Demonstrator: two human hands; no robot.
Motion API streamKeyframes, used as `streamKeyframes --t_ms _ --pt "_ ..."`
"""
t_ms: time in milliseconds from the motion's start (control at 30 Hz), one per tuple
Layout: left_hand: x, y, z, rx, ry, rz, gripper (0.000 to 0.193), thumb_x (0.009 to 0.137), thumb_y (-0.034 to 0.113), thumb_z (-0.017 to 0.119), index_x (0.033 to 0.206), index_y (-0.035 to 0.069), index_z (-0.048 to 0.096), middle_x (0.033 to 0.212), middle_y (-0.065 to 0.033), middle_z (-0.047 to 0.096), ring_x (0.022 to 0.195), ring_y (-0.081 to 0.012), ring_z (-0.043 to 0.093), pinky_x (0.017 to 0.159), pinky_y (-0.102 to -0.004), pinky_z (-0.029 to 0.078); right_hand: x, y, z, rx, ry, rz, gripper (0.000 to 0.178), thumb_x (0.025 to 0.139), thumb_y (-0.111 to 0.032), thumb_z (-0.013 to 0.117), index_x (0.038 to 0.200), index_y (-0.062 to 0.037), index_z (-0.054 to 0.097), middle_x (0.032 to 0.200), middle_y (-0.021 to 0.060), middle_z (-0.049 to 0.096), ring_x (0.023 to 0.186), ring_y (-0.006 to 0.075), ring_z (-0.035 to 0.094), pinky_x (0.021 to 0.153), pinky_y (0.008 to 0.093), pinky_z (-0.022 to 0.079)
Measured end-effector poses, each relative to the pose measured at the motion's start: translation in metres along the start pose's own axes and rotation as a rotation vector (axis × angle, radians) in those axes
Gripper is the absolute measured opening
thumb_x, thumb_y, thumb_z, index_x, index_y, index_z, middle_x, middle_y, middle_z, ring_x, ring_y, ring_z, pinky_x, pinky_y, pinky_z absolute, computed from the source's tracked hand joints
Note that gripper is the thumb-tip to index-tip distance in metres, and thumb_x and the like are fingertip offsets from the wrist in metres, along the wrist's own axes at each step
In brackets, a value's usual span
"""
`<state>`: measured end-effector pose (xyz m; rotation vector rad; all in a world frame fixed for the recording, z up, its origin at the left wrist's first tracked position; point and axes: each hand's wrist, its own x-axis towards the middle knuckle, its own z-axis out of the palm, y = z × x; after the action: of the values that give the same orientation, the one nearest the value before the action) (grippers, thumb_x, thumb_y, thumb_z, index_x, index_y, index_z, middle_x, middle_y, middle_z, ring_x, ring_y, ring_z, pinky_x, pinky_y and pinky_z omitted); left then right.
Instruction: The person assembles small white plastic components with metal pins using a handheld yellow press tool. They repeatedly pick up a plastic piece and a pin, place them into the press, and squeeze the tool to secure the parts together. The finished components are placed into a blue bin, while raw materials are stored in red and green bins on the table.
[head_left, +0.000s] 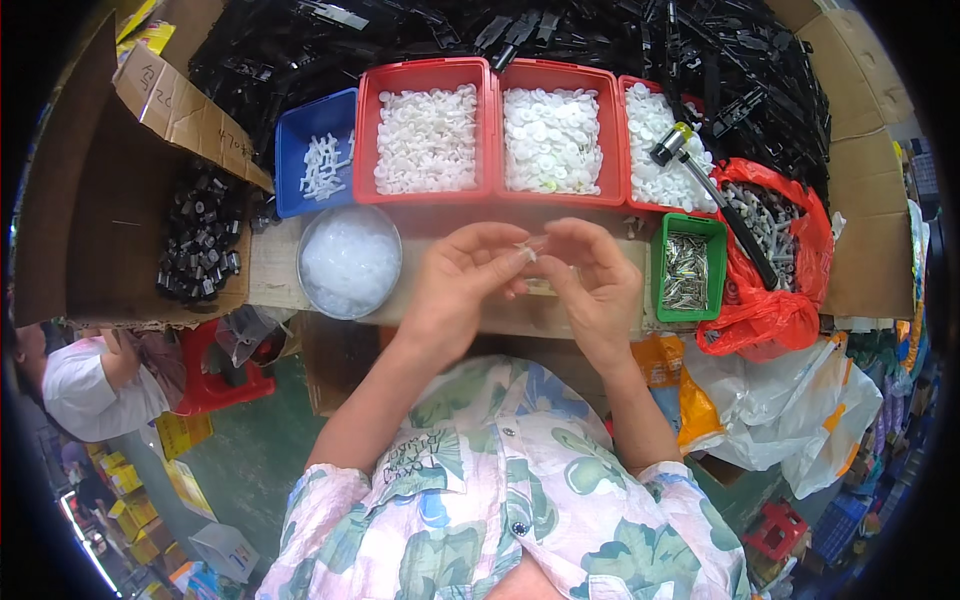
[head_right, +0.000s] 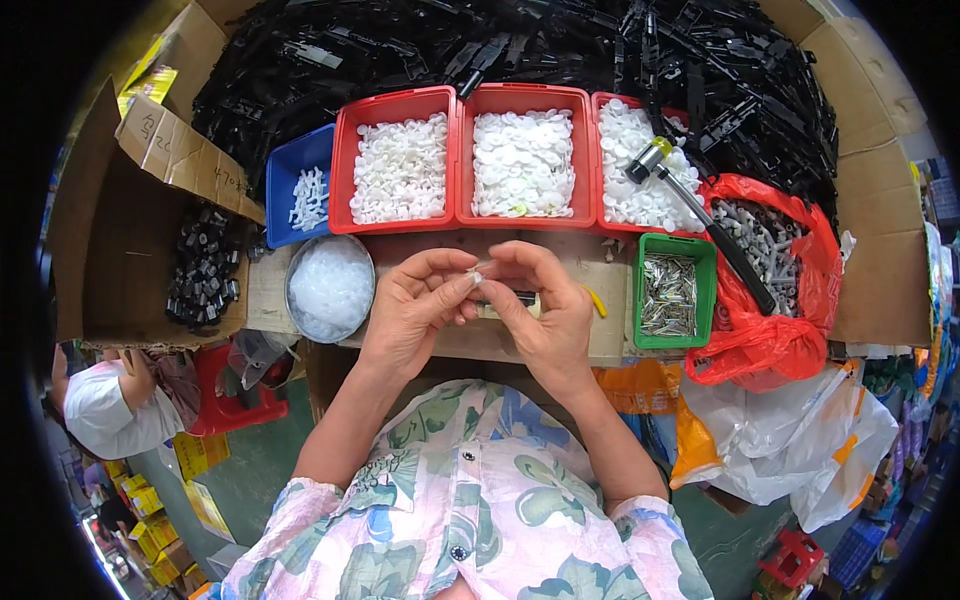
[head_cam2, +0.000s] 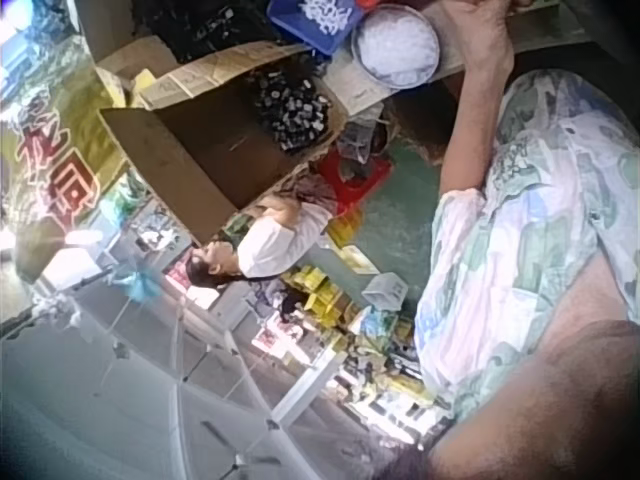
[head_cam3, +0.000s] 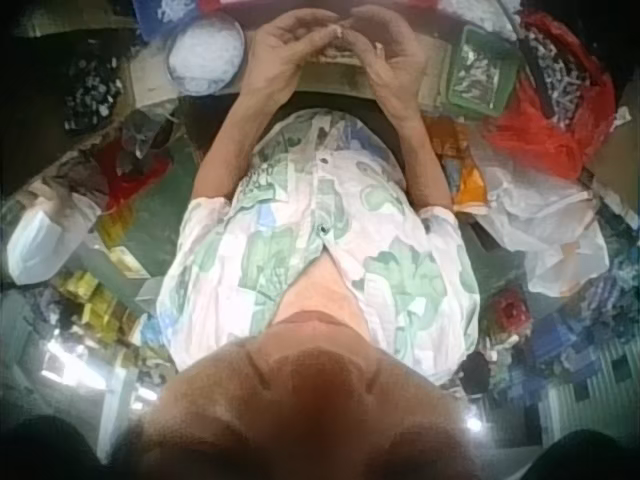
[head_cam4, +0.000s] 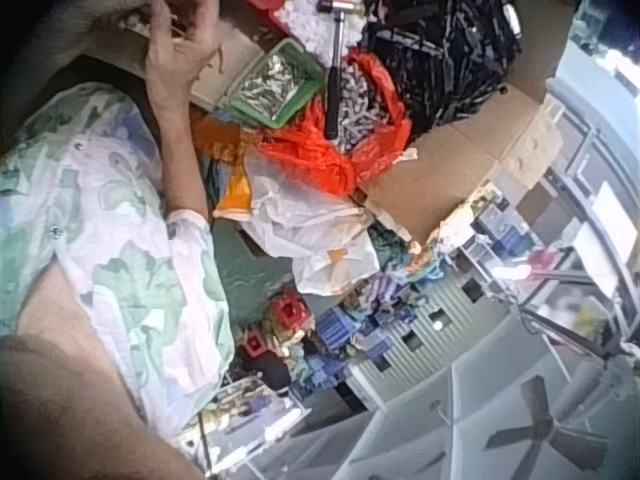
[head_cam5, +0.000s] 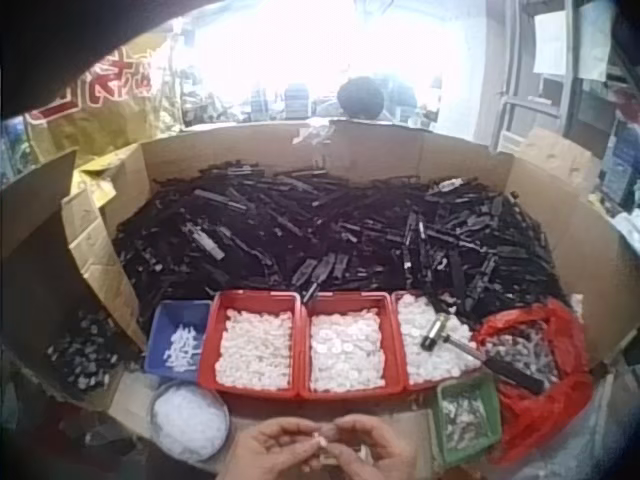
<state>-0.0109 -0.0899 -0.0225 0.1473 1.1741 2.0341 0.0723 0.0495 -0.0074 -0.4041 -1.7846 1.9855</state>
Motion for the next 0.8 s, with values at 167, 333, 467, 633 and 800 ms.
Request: streamKeyframes --t_ms 167,333,467,633,800 --pt "-0.007 -0.009 0.0 -0.056 -0.01 0.008 0.029 0.094 0.006 0.069 0.122 -0.002 0.065 0.093 -0.0079 0.071 0.077 -0.0121 0.067 0.071 -0.0234 0.056 -0.003 0.013 -0.009 -0.323 -0.087 -0.26 0.011 0.085 0.006 0.071 0.094 0.0027 0.067 0.094 0.0111 0.071 0.087 0.0196 0.069 0.078 0.0307 0.053" --pt "-0.012 -0.01 -0.004 -0.028 -0.057 0.0 0.033 0.094 0.005 0.069 0.126 -0.003 0.063 0.096 -0.0087 0.071 0.078 -0.0121 0.067 0.073 -0.0237 0.056 -0.005 0.01 -0.005 -0.345 -0.106 -0.238 0.01 0.085 0.005 0.069 0.094 0.0031 0.067 0.092 0.0117 0.07 0.084 0.0209 0.068 0.077 0.031 0.053" --pt "-0.015 -0.01 -0.008 0.018 -0.038 0.025 0.032 0.095 0.004 0.068 0.125 -0.003 0.065 0.098 -0.0088 0.071 0.078 -0.0116 0.067 0.072 -0.0237 0.056 -0.005 0.009 0.0 -0.418 -0.134 -0.234 0.008 0.087 0.004 0.068 0.093 0.0034 0.065 0.09 0.0122 0.068 0.082 0.0229 0.067 0.075 0.0315 0.052" --pt "-0.017 -0.015 -0.013 0.135 0.006 0.068 0.029 0.095 0.005 0.068 0.123 -0.003 0.066 0.1 -0.0091 0.072 0.079 -0.0112 0.067 0.07 -0.0234 0.055 -0.005 0.013 0.003 -0.489 -0.171 -0.277 0.008 0.088 0.003 0.067 0.094 0.0026 0.062 0.089 0.0134 0.066 0.081 0.027 0.066 0.072 0.034 0.051" --pt "-0.018 -0.016 -0.012 0.197 0.026 0.086 0.029 0.096 0.006 0.068 0.123 -0.002 0.067 0.101 -0.0086 0.073 0.08 -0.0106 0.067 0.07 -0.023 0.055 -0.006 0.019 0.003 -0.499 -0.163 -0.31 0.008 0.089 0.002 0.066 0.095 0.0021 0.061 0.089 0.0138 0.064 0.08 0.0296 0.065 0.071 0.036 0.05"
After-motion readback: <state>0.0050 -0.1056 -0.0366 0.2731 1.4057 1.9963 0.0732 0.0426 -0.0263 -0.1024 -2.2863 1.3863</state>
